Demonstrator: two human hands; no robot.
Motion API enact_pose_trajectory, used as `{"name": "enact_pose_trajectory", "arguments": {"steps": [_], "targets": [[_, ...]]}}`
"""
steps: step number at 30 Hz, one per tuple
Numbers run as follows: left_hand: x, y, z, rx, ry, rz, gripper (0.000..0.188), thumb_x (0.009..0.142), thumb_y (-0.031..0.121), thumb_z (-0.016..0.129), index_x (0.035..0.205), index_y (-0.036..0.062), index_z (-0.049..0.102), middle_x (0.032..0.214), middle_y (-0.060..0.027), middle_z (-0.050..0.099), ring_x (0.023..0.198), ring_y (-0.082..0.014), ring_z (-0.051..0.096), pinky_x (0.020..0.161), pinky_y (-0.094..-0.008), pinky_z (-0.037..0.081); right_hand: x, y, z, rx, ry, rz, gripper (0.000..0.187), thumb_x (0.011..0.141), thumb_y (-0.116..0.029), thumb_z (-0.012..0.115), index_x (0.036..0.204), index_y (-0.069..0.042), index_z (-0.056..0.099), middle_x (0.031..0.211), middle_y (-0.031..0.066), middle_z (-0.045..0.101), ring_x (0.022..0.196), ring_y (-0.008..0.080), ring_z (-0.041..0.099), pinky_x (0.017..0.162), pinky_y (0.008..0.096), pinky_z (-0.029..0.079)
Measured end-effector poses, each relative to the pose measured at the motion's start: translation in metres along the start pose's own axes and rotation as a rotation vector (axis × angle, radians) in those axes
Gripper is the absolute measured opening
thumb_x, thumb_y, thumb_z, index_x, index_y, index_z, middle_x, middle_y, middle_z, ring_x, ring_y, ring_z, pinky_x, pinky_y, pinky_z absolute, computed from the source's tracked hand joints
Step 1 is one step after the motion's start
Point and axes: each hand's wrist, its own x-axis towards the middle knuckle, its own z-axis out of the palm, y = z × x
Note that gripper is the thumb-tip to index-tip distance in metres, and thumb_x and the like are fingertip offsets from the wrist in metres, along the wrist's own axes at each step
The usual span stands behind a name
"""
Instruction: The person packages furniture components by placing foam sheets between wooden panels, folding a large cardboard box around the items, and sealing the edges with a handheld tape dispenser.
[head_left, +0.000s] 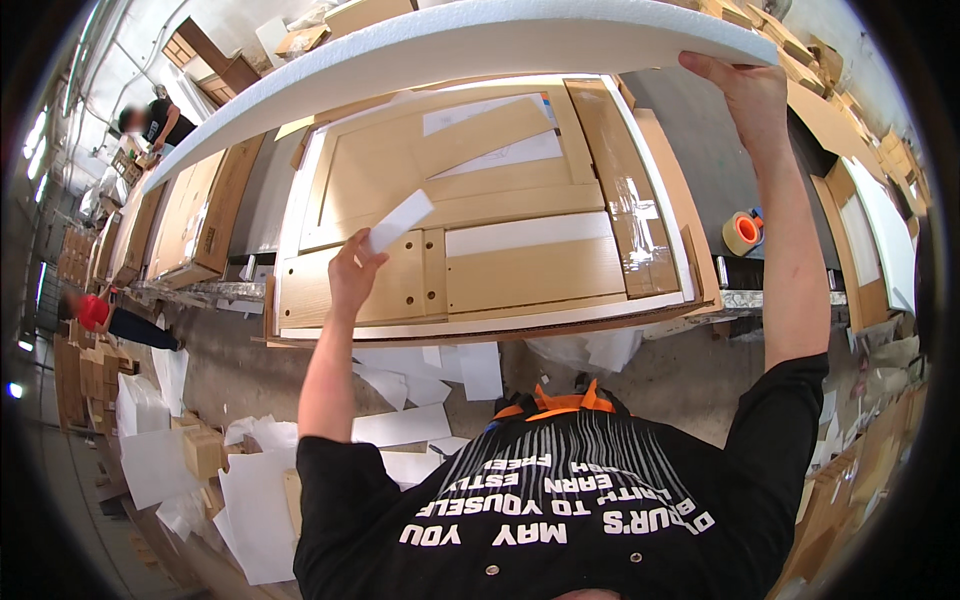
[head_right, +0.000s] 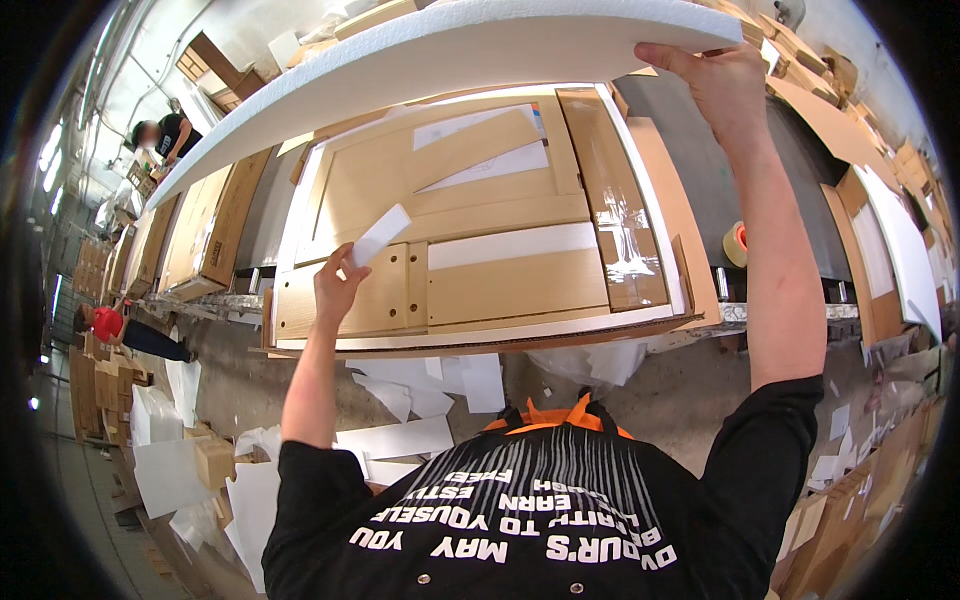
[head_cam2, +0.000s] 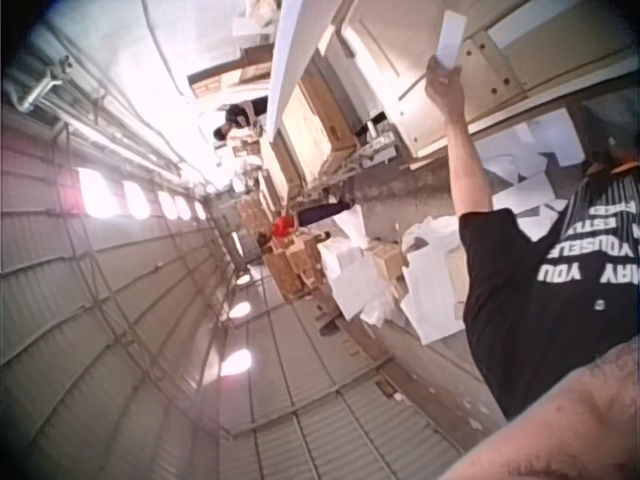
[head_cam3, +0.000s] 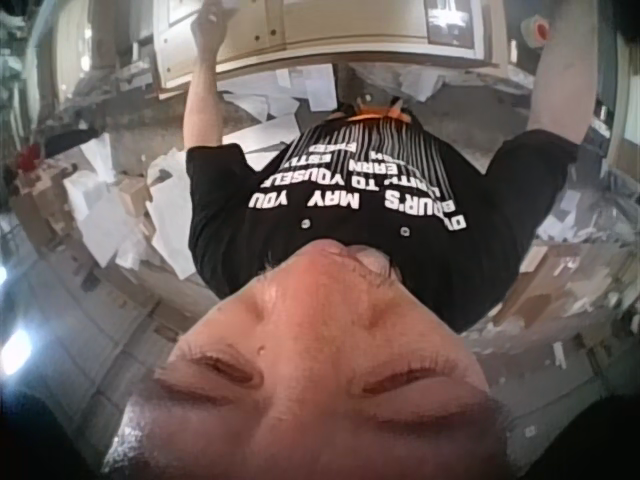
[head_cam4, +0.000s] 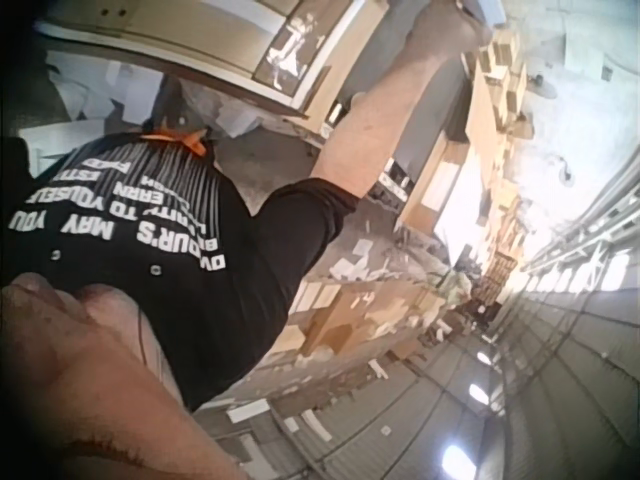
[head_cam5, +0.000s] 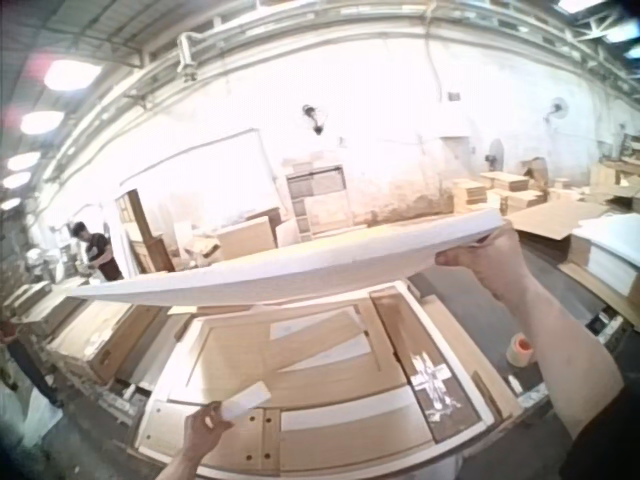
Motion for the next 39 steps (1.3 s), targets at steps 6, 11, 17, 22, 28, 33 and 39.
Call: {"name": "enact_pose_trajectory", "arguments": {"steps": [6,11,17,22,28,33,39], "targets": [[-0.153,0.014,-0.031,-0.066,0.868,0.027,0.052,0.077,-0.004,0.082,0.124,-0.0009,0.062,0.121,-0.0144,0.064,0.109,-0.0275,0.063,0.095,-0.0377,0.052,0.001,-0.005,-0.003,-0.058,0.043,0.034,0.036,0.075,-0.015,0.089,0.106,-0.004,0.075,0.103,0.0065,0.074,0.097,0.0148,0.068,0.088,0.0288,0.054],[-0.311,-0.083,0.010,0.132,0.599,-0.603,0.051,0.079,0.008,0.078,0.126,0.0011,0.060,0.119,-0.0173,0.063,0.110,-0.0335,0.060,0.099,-0.0409,0.046,0.008,0.000,-0.010,0.022,0.070,0.023,0.042,0.073,-0.017,0.090,0.109,-0.003,0.074,0.105,0.0076,0.074,0.097,0.0156,0.069,0.088,0.0285,0.054],[-0.446,-0.089,0.077,0.142,0.295,-1.114,0.063,0.077,0.021,0.082,0.130,-0.0017,0.057,0.128,-0.0214,0.062,0.121,-0.0374,0.057,0.106,-0.0428,0.042,0.014,0.008,-0.006,0.040,-0.008,-0.006,0.039,0.073,-0.014,0.089,0.107,-0.003,0.075,0.102,0.0060,0.075,0.095,0.0138,0.069,0.084,0.0274,0.053],[-0.454,-0.087,0.084,0.182,0.065,-1.195,0.063,0.073,0.028,0.082,0.129,0.0073,0.062,0.127,-0.0180,0.064,0.118,-0.0384,0.060,0.102,-0.0461,0.046,0.003,-0.002,-0.007,0.052,0.008,0.055,0.034,0.075,-0.010,0.087,0.107,-0.004,0.075,0.101,0.0047,0.074,0.096,0.0132,0.068,0.087,0.0284,0.053],[-0.361,-0.046,0.054,0.052,0.414,-0.444,0.054,0.078,0.012,0.081,0.127,-0.0016,0.062,0.121,-0.0215,0.066,0.112,-0.0377,0.063,0.096,-0.0440,0.050,0.000,0.007,-0.006,0.087,0.016,0.054,0.032,0.078,-0.008,0.085,0.107,-0.003,0.073,0.102,0.0061,0.073,0.095,0.0141,0.067,0.090,0.0295,0.054],[-0.257,0.049,0.017,0.047,0.637,0.132,0.051,0.077,0.001,0.081,0.125,0.0001,0.064,0.120,-0.0204,0.066,0.107,-0.0362,0.065,0.092,-0.0424,0.052,0.000,0.017,-0.013,0.072,-0.004,0.055,0.029,0.079,-0.006,0.083,0.106,-0.002,0.072,0.101,0.0066,0.073,0.095,0.0137,0.067,0.091,0.0298,0.054],[-0.083,0.111,0.023,0.145,0.257,0.382,0.040,0.076,0.012,0.079,0.115,0.0151,0.072,0.118,-0.0048,0.069,0.109,-0.0303,0.062,0.091,-0.0407,0.052,-0.003,0.001,0.000,0.088,-0.019,0.109,0.030,0.079,-0.004,0.081,0.107,0.000,0.073,0.103,0.0063,0.072,0.096,0.0150,0.067,0.089,0.0302,0.054]]}}
